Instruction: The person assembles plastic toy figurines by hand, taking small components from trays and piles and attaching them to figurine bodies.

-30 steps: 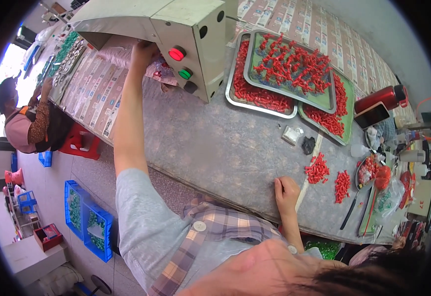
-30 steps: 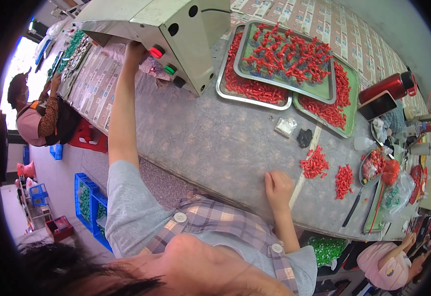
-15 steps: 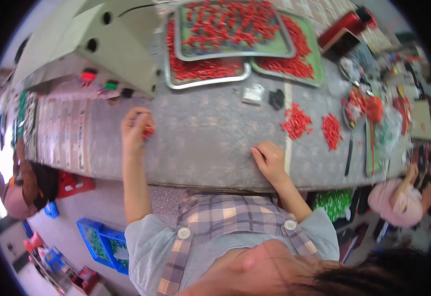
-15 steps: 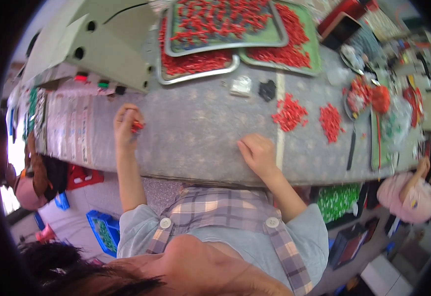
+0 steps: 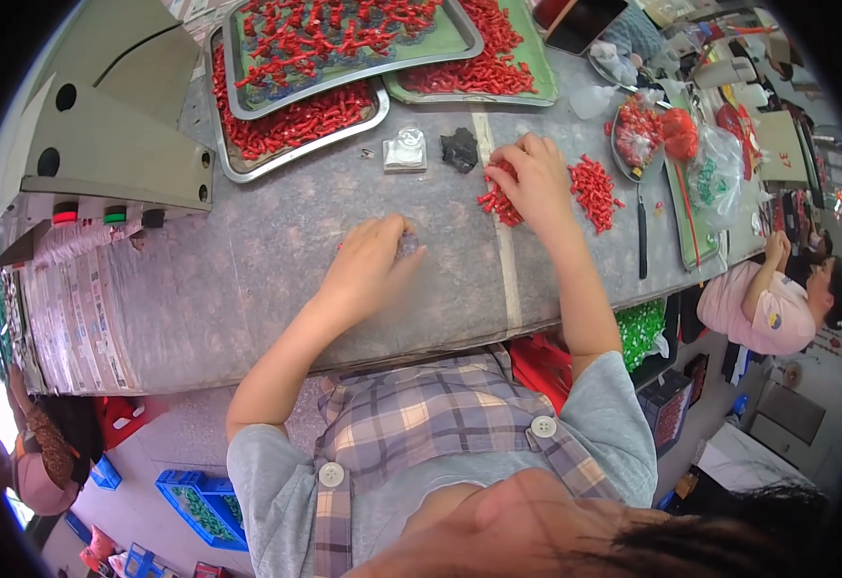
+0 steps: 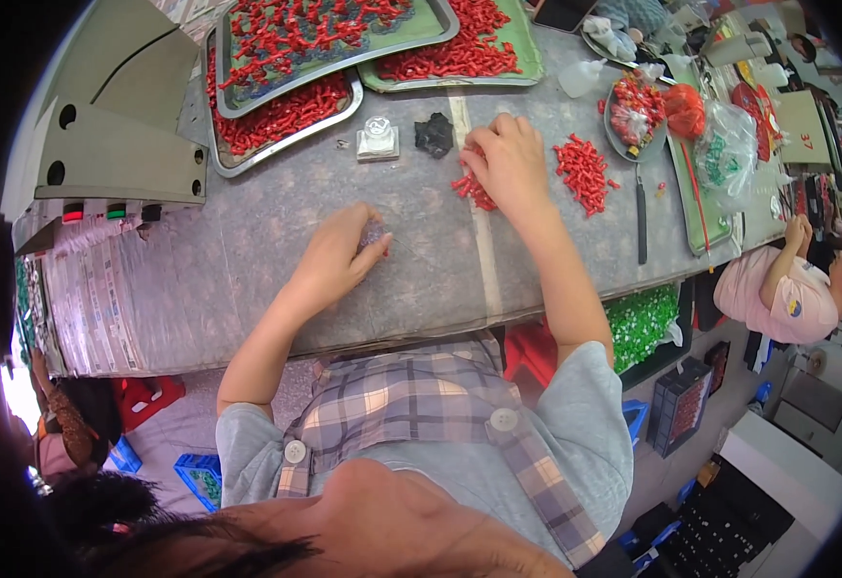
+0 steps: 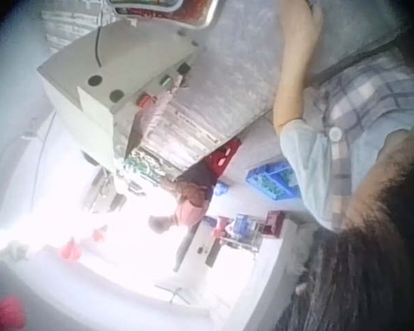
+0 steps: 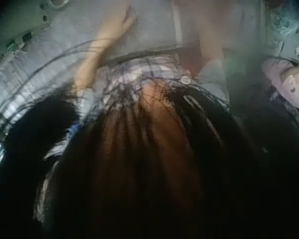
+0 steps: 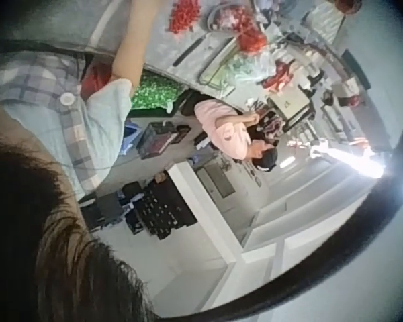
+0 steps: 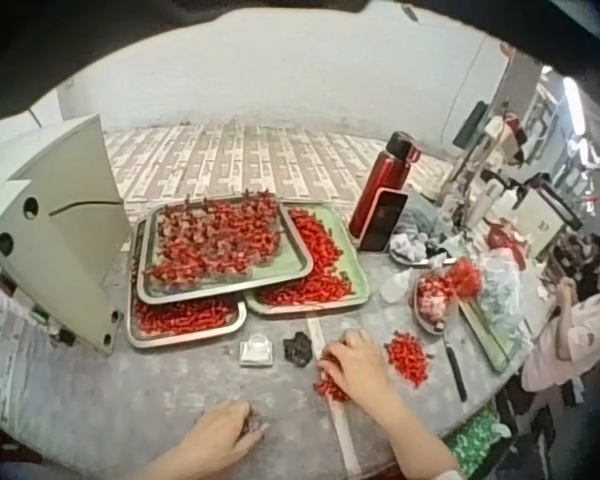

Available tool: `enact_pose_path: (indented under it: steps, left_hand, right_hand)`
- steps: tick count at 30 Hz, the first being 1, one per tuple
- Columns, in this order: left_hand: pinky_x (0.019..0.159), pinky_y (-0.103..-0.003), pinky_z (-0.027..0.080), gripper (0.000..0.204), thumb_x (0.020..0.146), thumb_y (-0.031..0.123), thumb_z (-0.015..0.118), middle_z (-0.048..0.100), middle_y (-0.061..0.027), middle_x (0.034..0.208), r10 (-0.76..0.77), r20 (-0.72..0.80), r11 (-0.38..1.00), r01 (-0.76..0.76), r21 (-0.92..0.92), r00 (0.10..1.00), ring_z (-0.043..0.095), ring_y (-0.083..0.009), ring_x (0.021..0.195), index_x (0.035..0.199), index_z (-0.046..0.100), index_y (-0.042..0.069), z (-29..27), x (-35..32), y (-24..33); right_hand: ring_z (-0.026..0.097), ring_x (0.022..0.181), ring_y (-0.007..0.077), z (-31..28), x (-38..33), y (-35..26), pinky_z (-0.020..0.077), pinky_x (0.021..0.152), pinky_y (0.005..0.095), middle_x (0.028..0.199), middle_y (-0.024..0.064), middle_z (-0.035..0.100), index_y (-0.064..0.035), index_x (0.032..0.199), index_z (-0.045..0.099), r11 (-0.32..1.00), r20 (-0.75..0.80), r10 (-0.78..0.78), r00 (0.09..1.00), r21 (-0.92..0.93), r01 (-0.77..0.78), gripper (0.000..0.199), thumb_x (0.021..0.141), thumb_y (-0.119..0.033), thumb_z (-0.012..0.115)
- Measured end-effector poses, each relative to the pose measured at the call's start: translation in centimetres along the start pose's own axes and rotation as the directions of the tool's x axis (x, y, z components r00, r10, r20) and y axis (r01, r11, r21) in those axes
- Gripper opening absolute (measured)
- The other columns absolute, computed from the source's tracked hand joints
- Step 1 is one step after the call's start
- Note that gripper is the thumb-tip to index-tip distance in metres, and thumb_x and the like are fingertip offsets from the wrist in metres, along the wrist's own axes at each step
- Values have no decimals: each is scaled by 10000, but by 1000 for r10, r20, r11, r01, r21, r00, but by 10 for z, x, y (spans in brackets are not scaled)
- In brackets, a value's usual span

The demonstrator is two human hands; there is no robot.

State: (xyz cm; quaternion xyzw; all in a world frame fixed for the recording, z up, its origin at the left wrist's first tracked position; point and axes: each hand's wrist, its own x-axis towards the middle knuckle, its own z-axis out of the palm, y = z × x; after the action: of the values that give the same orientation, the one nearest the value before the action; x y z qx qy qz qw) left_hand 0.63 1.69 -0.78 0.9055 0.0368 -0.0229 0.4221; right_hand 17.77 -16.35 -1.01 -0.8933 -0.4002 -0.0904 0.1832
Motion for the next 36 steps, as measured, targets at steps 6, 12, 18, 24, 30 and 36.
enact_pose_path:
  steps: [6,12,18,24,30,36]
  left_hand:
    - [764,-334,413,289,907,310,483,564,-110,841,-184,33,874,179,-452,982,540,-231,814,985,470,32,-13,5,-3]
    - [650,-203,369,340,927,403,452,512,1,807,-174,109,634,196,-748,979,455,-74,713,1009,480,74,-9,-1,-23]
    - [612,-185,375,288,884,344,557,511,7,827,-183,275,345,324,-881,944,462,-66,704,1000,496,87,-6,-1,-14]
    - [720,-250,460,215,809,106,658,544,-44,933,-163,135,222,170,-960,977,533,-125,833,953,504,63,-2,-1,-22]
    - [863,-267,385,177,789,19,640,542,-55,1005,-177,-55,378,17,-925,983,496,-119,955,899,505,53,5,-1,-25]
    - [830,-265,418,162,821,97,632,524,-83,1044,-163,-35,405,35,-914,986,500,-126,962,886,490,58,5,0,-24]
  right_hand:
    - [493,784,257,-4,7,6,382,719,386,753,55,512,-106,746,619,999,163,33,986,11,-35,145,691,-215,697]
    - [543,678,44,-18,-11,-45,424,618,193,712,1,583,-23,778,528,555,304,163,939,758,-342,99,807,-47,619]
    - [559,724,69,0,-24,-69,435,655,206,793,19,589,-11,829,567,250,314,187,931,901,-355,48,812,-32,606]
    - [588,775,99,1,-24,-83,451,690,226,850,46,619,-5,947,640,287,326,160,932,888,-360,146,808,-13,598]
    - [595,802,120,0,-26,-89,461,725,233,875,62,621,3,961,634,463,245,134,960,841,-279,170,792,10,617]
    - [606,765,122,9,-29,-99,468,703,237,838,56,637,-15,908,646,442,256,137,957,849,-290,145,764,-12,650]
